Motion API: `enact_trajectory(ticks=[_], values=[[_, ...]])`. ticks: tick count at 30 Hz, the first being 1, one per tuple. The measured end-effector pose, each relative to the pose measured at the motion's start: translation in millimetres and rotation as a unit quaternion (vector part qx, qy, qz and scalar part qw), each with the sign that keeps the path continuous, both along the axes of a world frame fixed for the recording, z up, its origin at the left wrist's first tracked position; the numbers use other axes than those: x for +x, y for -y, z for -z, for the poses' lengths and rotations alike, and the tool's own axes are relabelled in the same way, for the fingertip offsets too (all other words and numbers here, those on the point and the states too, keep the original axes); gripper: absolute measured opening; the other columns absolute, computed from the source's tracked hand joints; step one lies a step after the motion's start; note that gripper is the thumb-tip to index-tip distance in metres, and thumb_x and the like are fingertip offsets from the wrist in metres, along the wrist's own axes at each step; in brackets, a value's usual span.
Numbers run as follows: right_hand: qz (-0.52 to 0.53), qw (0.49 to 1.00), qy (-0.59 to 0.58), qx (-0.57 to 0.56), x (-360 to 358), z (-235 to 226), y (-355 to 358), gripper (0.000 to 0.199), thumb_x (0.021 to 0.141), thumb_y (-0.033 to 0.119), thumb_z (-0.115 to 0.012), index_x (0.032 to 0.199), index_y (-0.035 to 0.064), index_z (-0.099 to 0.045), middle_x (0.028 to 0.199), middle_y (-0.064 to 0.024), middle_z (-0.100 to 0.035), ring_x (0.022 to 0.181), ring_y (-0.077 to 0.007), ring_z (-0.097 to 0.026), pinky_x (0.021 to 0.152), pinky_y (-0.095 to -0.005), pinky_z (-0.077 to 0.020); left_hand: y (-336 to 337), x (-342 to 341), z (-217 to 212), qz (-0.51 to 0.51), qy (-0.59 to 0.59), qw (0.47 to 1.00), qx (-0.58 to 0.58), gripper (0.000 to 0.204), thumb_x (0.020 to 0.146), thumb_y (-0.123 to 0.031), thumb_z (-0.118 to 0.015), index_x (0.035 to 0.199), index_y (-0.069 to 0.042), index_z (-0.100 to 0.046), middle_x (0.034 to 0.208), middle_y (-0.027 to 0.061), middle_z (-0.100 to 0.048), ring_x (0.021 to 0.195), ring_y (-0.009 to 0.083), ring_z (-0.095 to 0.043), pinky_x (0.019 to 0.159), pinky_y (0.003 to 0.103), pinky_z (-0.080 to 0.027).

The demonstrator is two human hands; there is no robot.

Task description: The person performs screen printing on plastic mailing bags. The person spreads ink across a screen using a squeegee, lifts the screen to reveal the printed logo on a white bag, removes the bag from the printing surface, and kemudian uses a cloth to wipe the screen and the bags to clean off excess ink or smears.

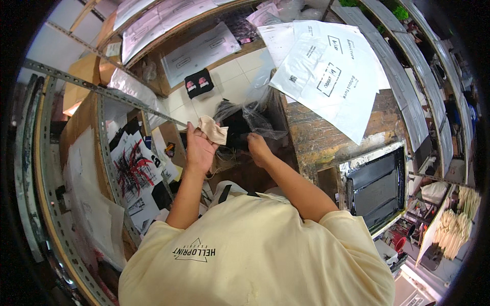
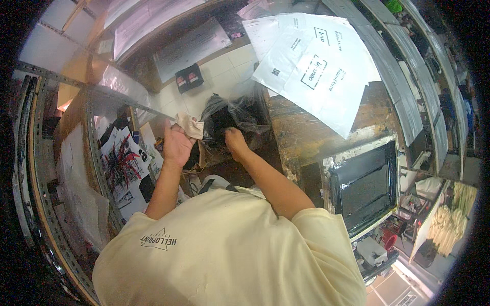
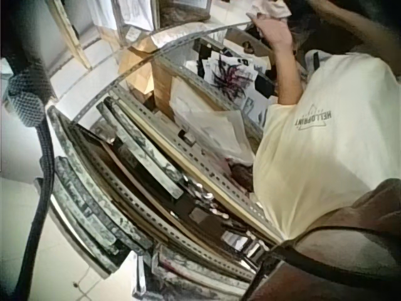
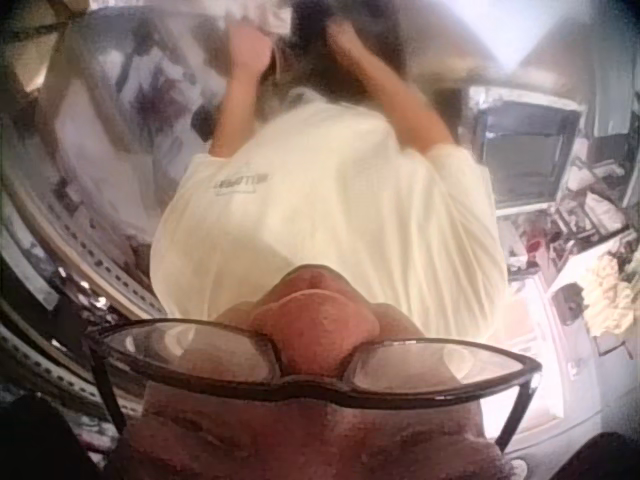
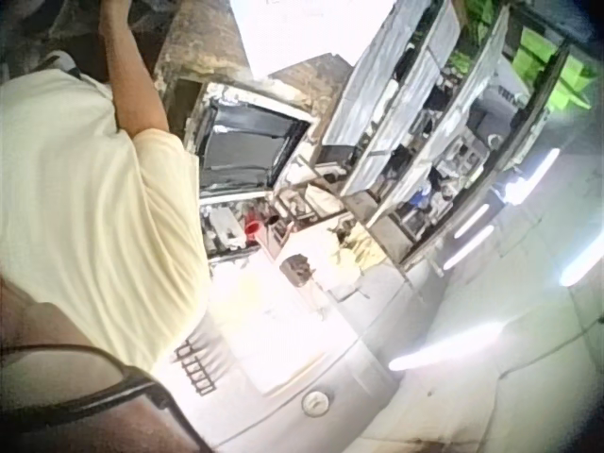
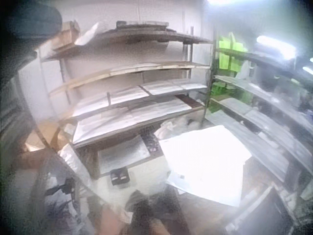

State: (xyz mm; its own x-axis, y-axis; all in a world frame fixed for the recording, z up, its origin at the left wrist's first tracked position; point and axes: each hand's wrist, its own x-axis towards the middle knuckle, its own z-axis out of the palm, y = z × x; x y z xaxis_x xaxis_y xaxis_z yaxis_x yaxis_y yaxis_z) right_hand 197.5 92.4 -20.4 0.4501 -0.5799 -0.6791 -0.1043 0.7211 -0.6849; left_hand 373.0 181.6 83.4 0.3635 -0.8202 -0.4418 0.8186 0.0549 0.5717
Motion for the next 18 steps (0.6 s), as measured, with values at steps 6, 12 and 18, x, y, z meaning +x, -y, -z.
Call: enact_trajectory(ticks=[6, 12, 18], values=[[-0.066, 0.96, -0.127, -0.239, 10, -46, 23, 0.059, 0.103, 0.028, -0.047, 0.152, -0.003, -0.039, 0.144, -0.0325, -0.053, 0.131, -0.0438, -0.055, 0.104, -0.0445, -0.0467, 1, -22, -9, 0.041, 0.137, 0.99, -0.006, 0.029, 0.109, -0.023, -0.055, 0.127, -0.002, -0.061, 0.121, 0.0134, -0.071, 0.113, 0.0237, -0.07, 0.099, 0.04, -0.058], [-0.018, 0.761, -0.07, -0.645, -78, -196, 4, 0.039, 0.088, 0.005, -0.067, 0.127, -0.0001, -0.062, 0.107, -0.0218, -0.063, 0.097, -0.0389, -0.064, 0.086, -0.0424, -0.0522, 19, -68, -42, 0.157, 0.208, 0.965, -0.025, 0.031, 0.109, -0.025, -0.055, 0.128, -0.002, -0.065, 0.117, 0.0098, -0.073, 0.106, 0.0197, -0.072, 0.093, 0.036, -0.06], [0.062, 0.823, -0.145, -0.546, -136, -207, -14, 0.034, 0.081, 0.005, -0.076, 0.114, 0.0007, -0.068, 0.103, -0.0184, -0.064, 0.097, -0.0389, -0.065, 0.084, -0.0421, -0.0527, 49, -136, -59, 0.257, 0.237, 0.934, -0.07, 0.025, 0.107, -0.019, -0.058, 0.126, -0.005, -0.066, 0.111, 0.0035, -0.073, 0.096, 0.0116, -0.07, 0.084, 0.028, -0.06]])
